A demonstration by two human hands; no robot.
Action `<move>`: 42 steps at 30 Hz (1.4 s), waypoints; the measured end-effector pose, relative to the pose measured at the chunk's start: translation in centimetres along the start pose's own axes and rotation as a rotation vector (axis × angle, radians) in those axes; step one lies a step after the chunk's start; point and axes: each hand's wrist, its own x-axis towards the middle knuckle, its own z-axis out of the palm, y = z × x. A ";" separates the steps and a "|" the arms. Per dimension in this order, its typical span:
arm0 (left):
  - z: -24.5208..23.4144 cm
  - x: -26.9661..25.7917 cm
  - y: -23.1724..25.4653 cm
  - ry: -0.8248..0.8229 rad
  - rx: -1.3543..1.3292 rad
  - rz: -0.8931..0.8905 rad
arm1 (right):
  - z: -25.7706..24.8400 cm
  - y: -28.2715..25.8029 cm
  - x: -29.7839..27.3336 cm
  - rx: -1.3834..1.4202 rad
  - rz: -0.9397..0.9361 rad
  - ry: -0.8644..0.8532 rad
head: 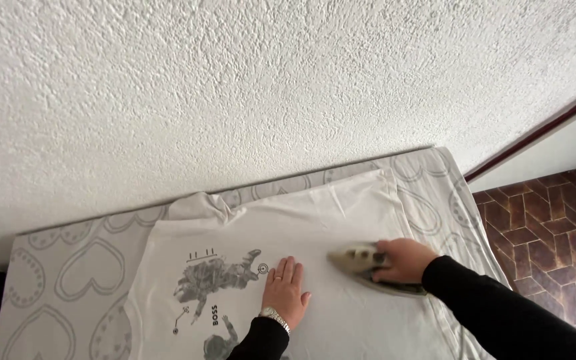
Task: The person spreads a white t-shirt onto an ironing board and uses an iron to smooth out the fabric.
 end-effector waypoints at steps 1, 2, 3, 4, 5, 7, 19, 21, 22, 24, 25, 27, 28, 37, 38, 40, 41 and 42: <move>-0.2 0.6 -0.2 -0.017 -0.019 -0.038 | 0.9 0.3 0.3 -0.084 -0.155 -0.010; -0.7 0.9 -0.5 -0.015 -0.017 -0.035 | -0.6 -1.1 0.6 -0.082 -0.153 -0.006; -1.3 1.0 -0.8 -0.043 0.004 -0.078 | -2.0 -2.5 0.8 -0.115 -0.191 -0.018; -1.8 1.2 -1.0 -0.071 0.025 -0.121 | -3.5 -3.9 1.0 -0.147 -0.230 -0.030; -1.4 1.4 -1.5 -0.071 0.027 -0.123 | -3.5 -3.8 2.7 -0.145 -0.232 -0.030; -0.6 1.7 -2.5 -0.002 0.062 -0.194 | -3.3 -3.8 6.2 -0.183 -0.176 0.077; -1.7 1.3 -2.1 -0.004 0.082 -0.191 | -8.6 -7.1 9.9 0.009 0.050 0.140; -2.0 1.7 -2.3 -0.007 0.072 -0.202 | -8.3 -7.7 8.4 -0.070 -0.039 0.063; -1.9 1.6 -2.3 -0.021 0.061 -0.213 | -7.7 -7.9 7.6 -0.143 -0.126 -0.025; -2.0 1.5 -2.3 -0.036 0.080 -0.216 | -7.2 -8.6 7.2 -0.190 -0.158 -0.058; -2.1 1.4 -2.2 -0.056 0.099 -0.217 | -6.9 -8.9 7.0 -0.234 -0.189 -0.095; -1.2 1.7 -2.3 -0.013 0.110 -0.213 | -6.2 -8.9 8.6 -0.233 -0.197 -0.034; -0.7 1.7 -2.4 0.030 0.123 -0.208 | -5.8 -8.9 9.5 -0.231 -0.207 0.029; -5.3 1.1 -1.1 -0.235 0.045 -0.251 | -9.5 -13.0 12.5 -0.042 0.027 0.059; -4.7 1.0 -1.2 -0.233 0.041 -0.252 | -9.2 -13.3 11.8 -0.047 0.026 0.058; -3.9 1.3 -1.9 -0.118 -0.011 -0.248 | -9.0 -14.1 10.9 -0.053 -0.045 0.035; -4.1 1.2 -2.2 -0.114 -0.014 -0.253 | -8.1 -13.9 11.0 -0.058 -0.050 0.036; -4.3 1.0 -2.5 -0.089 -0.017 -0.280 | -7.2 -13.7 11.2 -0.126 -0.161 0.032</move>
